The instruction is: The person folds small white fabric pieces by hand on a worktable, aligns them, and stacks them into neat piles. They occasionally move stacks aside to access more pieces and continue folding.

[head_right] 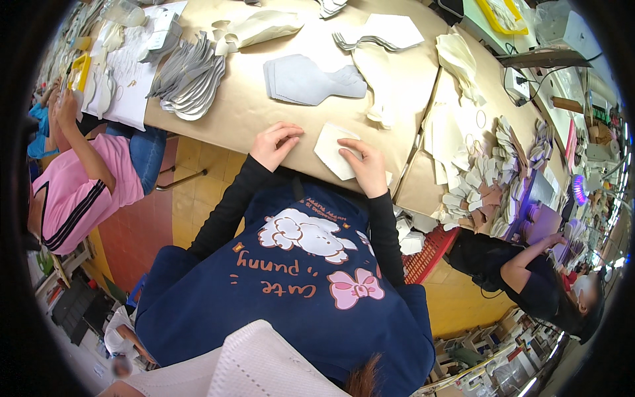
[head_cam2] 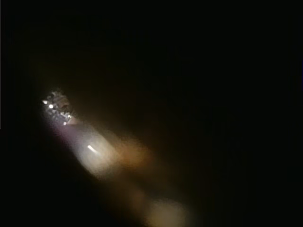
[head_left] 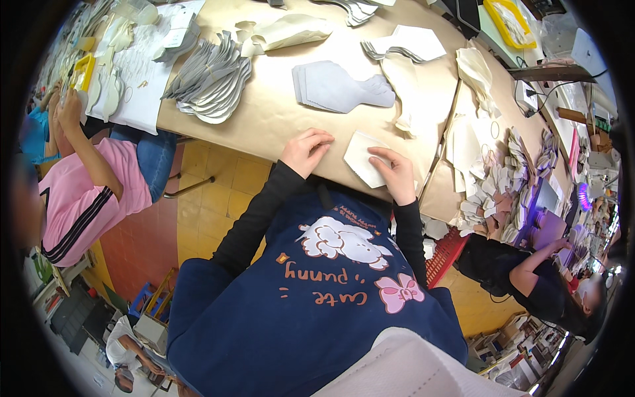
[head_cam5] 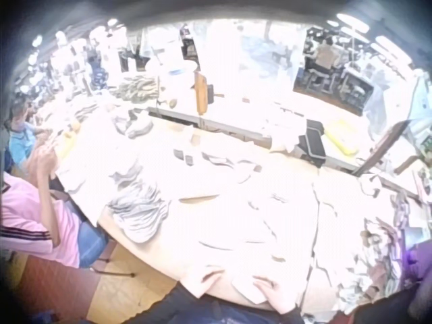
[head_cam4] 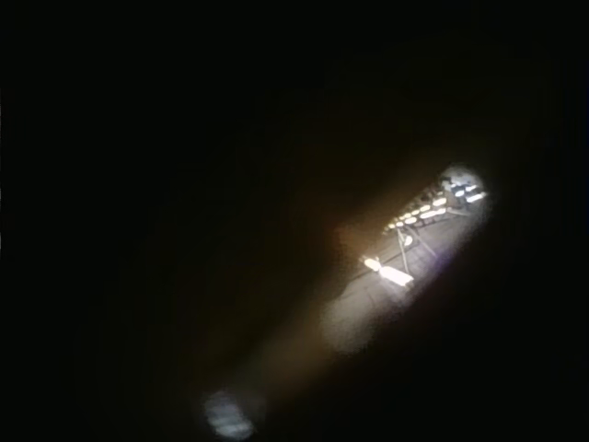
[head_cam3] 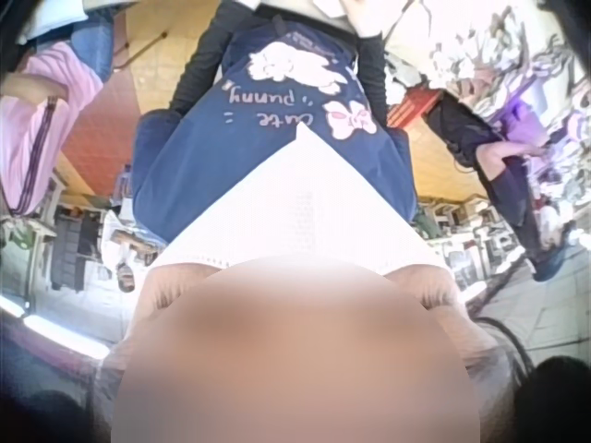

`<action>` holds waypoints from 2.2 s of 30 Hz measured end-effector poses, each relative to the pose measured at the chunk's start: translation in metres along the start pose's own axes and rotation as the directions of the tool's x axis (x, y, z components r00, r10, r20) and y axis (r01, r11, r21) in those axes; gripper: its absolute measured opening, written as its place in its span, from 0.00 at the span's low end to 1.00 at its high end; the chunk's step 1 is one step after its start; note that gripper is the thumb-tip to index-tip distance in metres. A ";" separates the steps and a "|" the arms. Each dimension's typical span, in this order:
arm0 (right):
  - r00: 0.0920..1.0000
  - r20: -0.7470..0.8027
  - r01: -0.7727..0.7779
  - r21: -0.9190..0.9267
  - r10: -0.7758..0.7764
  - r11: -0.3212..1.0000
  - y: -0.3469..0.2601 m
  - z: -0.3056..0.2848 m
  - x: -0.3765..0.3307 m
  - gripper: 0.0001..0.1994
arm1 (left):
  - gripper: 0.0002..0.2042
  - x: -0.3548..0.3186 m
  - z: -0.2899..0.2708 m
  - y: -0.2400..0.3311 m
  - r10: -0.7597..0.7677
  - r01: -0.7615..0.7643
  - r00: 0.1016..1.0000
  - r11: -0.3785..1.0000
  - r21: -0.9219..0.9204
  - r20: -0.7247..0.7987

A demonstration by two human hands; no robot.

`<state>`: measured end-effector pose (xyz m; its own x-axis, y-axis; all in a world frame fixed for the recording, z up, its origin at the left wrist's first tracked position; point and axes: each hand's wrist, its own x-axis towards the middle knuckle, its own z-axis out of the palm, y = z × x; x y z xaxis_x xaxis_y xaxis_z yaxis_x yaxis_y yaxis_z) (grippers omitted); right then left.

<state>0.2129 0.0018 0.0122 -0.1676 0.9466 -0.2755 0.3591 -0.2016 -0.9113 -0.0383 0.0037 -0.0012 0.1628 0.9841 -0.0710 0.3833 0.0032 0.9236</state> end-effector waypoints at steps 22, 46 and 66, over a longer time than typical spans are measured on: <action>0.988 -0.064 0.121 -0.220 -0.138 0.968 -0.014 0.003 -0.004 0.11 | 0.13 0.016 0.035 0.008 0.363 -0.321 0.932 0.828 0.459 -0.005; 0.992 -0.082 -0.113 -0.238 0.096 0.965 0.000 -0.054 -0.053 0.18 | 0.13 0.016 0.036 0.018 0.299 -0.272 0.954 0.818 0.507 0.029; 0.929 -0.215 -0.234 0.291 0.302 0.928 0.023 -0.063 -0.090 0.25 | 0.19 0.003 0.096 0.034 0.516 -0.628 0.777 0.670 0.395 0.361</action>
<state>0.2939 -0.0724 0.0356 0.1499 0.8724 -0.4652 0.1053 -0.4819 -0.8698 0.0623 -0.0106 -0.0064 0.6522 0.7024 0.2851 0.5137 -0.6861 0.5151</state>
